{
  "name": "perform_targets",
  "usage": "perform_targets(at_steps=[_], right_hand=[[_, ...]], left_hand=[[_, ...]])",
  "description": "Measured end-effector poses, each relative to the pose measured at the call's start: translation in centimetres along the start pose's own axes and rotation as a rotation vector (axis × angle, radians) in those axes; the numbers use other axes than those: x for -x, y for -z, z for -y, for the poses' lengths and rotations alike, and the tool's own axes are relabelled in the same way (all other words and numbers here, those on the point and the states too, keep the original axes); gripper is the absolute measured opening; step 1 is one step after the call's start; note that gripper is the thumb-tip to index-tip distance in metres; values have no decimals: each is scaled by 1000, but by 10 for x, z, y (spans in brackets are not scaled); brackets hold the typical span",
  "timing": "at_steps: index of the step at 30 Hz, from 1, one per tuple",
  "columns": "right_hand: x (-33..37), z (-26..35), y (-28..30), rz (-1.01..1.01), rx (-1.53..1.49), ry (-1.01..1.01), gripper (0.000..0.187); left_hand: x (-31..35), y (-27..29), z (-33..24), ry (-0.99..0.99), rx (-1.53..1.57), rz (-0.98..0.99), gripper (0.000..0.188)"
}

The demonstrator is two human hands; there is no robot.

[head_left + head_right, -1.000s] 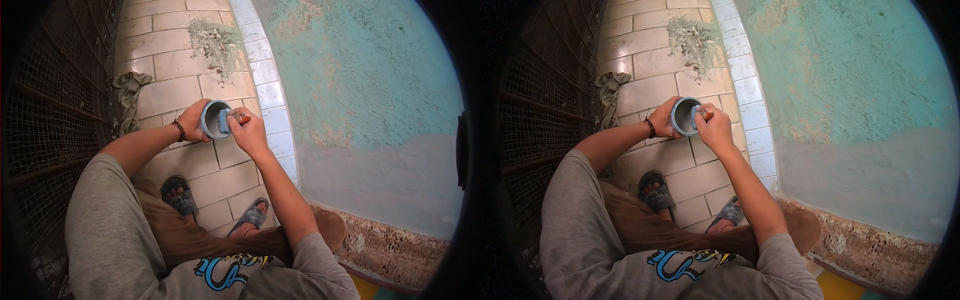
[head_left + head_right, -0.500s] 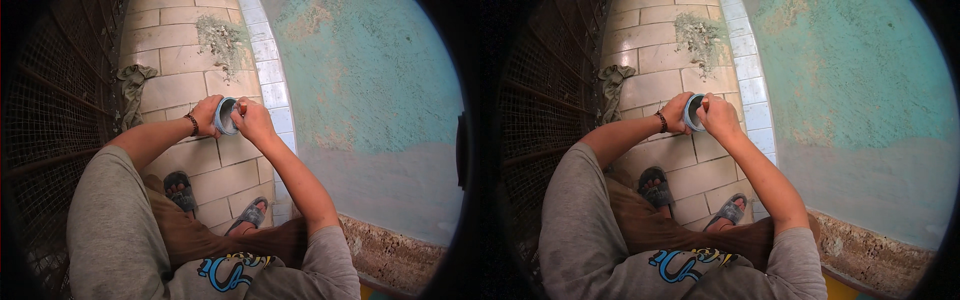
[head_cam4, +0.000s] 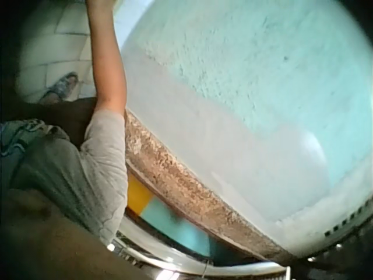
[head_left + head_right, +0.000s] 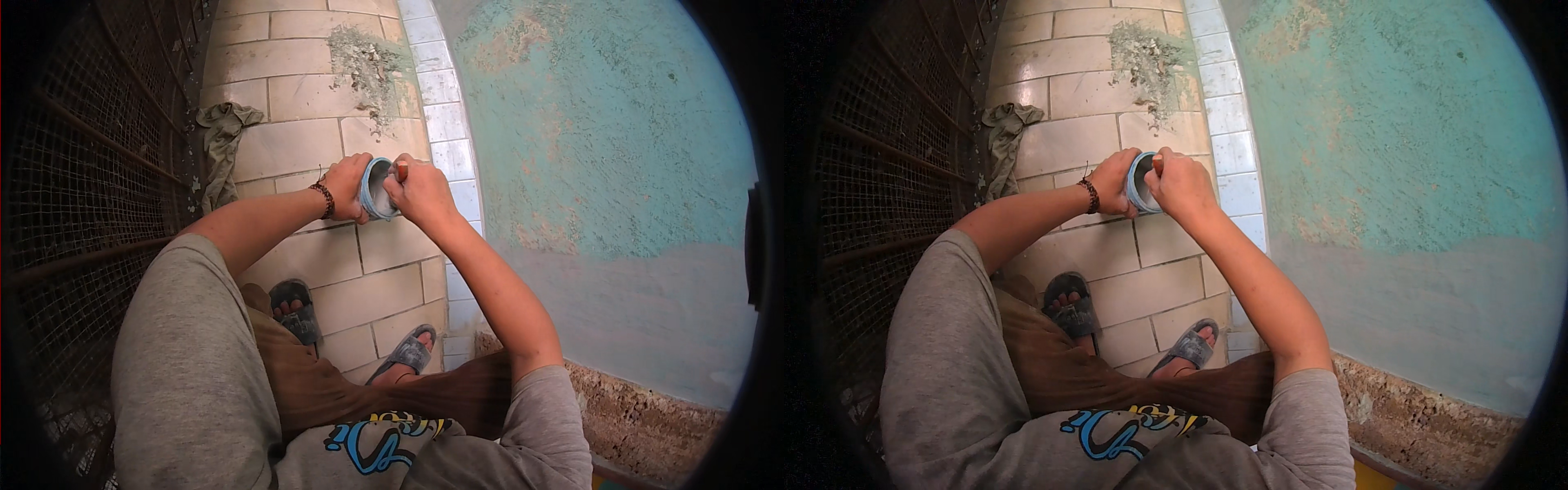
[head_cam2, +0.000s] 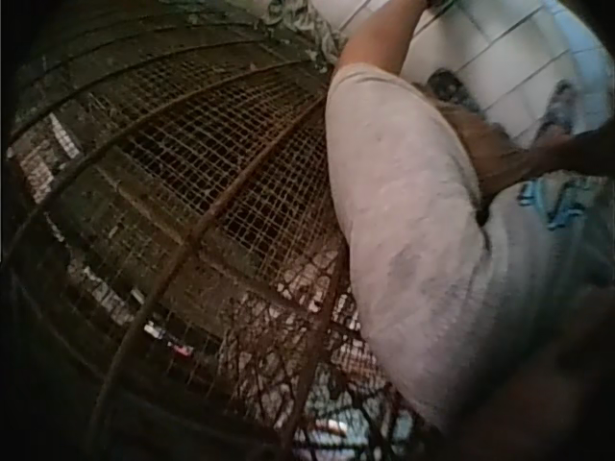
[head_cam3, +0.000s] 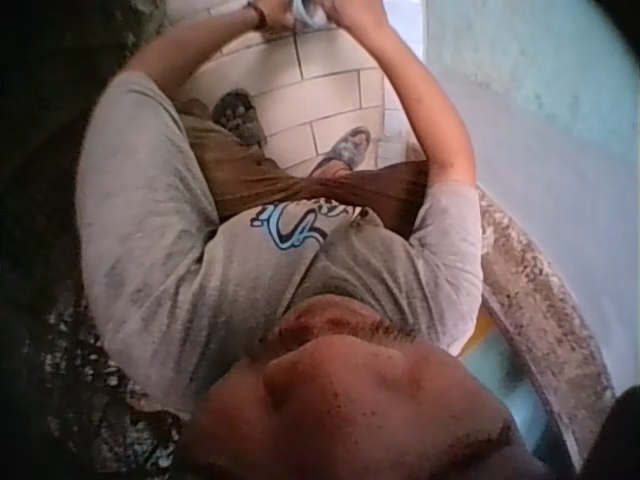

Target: The person paints a textured wall with light gray or blue paint using a paint brush.

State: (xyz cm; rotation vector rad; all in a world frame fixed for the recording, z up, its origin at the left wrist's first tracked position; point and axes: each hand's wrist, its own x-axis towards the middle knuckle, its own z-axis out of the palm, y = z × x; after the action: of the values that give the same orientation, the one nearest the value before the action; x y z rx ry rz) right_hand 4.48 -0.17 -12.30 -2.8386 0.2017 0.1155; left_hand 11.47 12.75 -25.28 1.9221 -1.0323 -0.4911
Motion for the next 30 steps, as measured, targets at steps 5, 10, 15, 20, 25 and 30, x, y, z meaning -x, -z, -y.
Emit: perform_targets(at_steps=[5,10,15,20,25,30], right_hand=[[-1,-24,12,-55,-319,-89,19],[5,-24,0,16,-424,-165,21],[1,-33,-1,-26,-329,-202,21],[-9,-14,10,6,-155,-172,21],[-12,-9,11,78,-95,-192,23],[-11,0,1,41,-21,-58,22]], left_hand=[[-3,0,-5,14,12,-29,90],[-1,1,-2,40,4,-21,89],[-4,-2,-9,34,-10,-5,88],[-1,2,-7,49,15,-17,86],[-4,1,-9,69,-3,-5,85],[-5,0,-8,74,-26,4,87]])
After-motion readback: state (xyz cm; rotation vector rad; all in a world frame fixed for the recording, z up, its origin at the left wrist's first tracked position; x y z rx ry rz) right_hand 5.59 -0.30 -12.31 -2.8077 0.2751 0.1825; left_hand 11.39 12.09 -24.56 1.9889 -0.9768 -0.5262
